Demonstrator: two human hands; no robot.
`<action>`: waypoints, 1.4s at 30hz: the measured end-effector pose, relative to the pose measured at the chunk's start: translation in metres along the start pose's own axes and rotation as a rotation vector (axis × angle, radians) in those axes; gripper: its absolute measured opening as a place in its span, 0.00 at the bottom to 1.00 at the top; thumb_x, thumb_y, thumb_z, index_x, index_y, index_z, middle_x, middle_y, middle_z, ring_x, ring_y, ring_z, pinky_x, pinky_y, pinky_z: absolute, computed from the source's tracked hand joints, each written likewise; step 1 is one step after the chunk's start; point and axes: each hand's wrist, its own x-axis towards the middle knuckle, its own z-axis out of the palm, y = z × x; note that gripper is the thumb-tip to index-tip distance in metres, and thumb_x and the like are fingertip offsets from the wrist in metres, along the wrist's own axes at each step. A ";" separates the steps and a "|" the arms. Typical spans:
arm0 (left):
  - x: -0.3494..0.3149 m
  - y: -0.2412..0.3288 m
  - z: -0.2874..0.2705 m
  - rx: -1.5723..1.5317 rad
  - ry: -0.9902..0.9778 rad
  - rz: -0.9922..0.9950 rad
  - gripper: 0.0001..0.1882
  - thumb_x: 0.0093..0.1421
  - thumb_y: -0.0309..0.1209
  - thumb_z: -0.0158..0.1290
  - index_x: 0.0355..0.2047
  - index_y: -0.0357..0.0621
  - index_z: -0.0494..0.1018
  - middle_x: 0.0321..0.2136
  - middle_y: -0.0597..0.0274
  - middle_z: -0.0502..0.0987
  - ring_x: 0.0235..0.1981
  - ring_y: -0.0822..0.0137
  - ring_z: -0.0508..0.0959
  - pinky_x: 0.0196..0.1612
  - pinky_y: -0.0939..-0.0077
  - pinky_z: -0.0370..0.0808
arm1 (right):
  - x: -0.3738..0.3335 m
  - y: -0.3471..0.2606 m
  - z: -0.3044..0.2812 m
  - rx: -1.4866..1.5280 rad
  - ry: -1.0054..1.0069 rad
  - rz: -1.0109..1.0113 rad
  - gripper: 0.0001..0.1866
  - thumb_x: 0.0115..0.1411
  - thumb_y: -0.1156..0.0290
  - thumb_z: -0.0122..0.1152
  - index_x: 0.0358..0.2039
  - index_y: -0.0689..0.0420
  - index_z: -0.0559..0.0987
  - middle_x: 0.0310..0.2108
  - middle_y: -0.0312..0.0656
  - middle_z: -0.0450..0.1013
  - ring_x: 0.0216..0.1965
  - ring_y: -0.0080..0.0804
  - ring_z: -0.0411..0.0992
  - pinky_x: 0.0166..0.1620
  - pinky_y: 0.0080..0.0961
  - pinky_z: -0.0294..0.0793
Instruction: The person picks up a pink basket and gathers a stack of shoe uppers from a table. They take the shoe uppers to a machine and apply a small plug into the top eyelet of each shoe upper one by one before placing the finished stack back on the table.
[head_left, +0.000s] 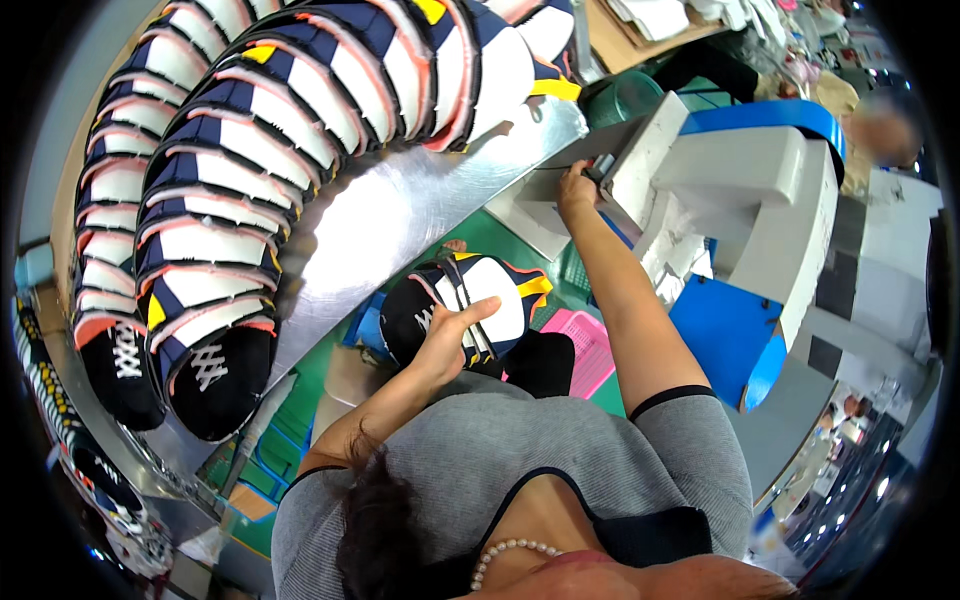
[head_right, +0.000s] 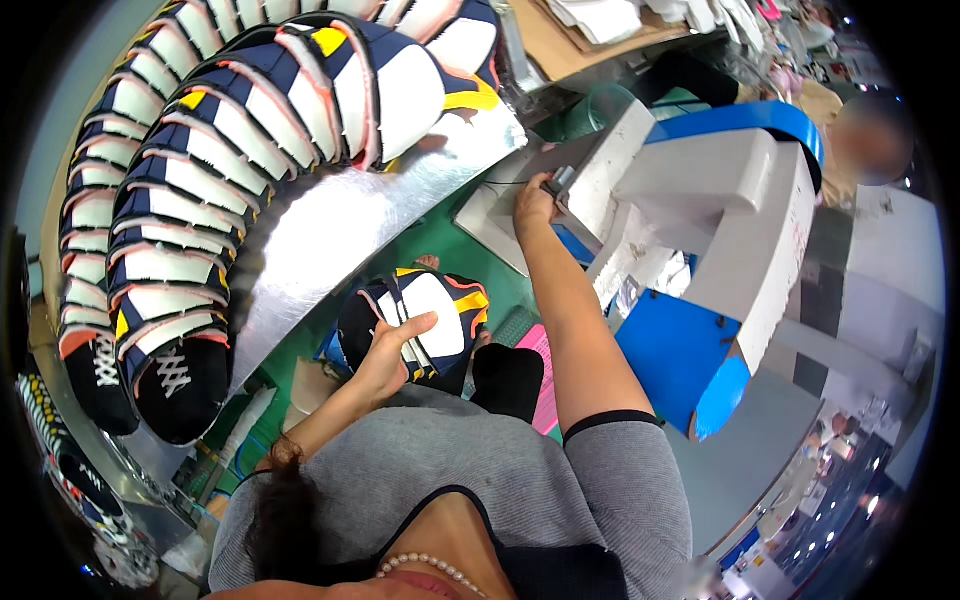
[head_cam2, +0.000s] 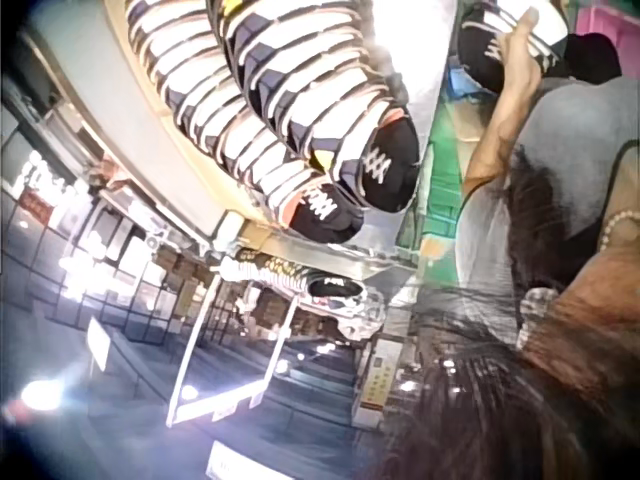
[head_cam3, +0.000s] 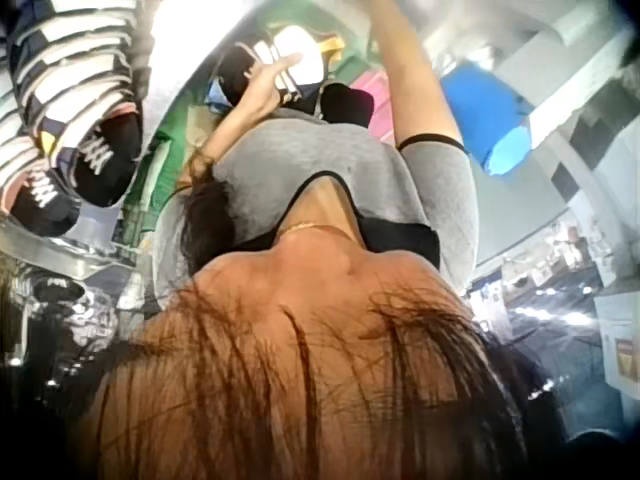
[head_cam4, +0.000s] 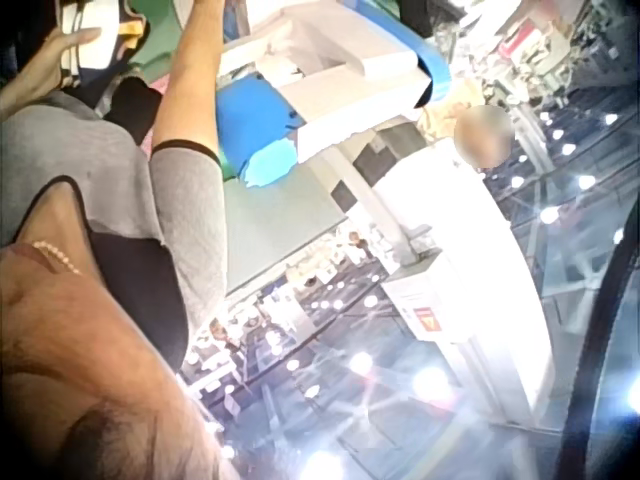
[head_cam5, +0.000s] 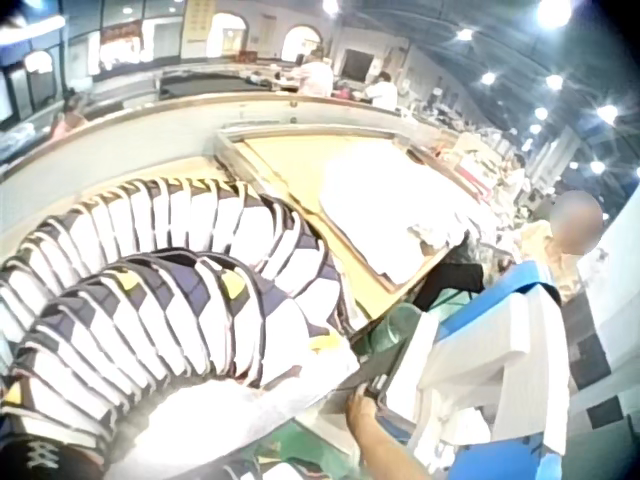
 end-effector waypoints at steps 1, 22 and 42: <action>-0.001 -0.003 -0.001 -0.019 0.023 0.033 0.16 0.55 0.26 0.55 0.45 0.36 0.69 0.37 0.59 0.77 0.37 0.68 0.78 0.42 0.75 0.76 | -0.005 0.003 -0.022 -0.143 -0.032 -0.066 0.18 0.60 0.72 0.46 0.49 0.62 0.74 0.53 0.49 0.68 0.52 0.55 0.66 0.43 0.56 0.70; -0.316 -0.060 0.019 0.101 1.102 1.320 0.13 0.53 0.25 0.58 0.37 0.29 0.72 0.34 0.60 0.76 0.32 0.69 0.76 0.37 0.76 0.71 | -0.361 0.030 -0.149 1.641 0.531 -0.148 0.18 0.53 0.58 0.61 0.37 0.58 0.77 0.31 0.46 0.77 0.32 0.36 0.77 0.39 0.32 0.73; -0.247 0.108 -0.046 0.357 1.091 1.288 0.22 0.46 0.29 0.64 0.38 0.29 0.72 0.38 0.53 0.77 0.40 0.62 0.77 0.47 0.71 0.70 | -0.337 0.055 -0.341 1.281 0.909 0.183 0.55 0.41 0.48 0.70 0.58 0.69 0.52 0.53 0.64 0.54 0.54 0.64 0.54 0.55 0.51 0.57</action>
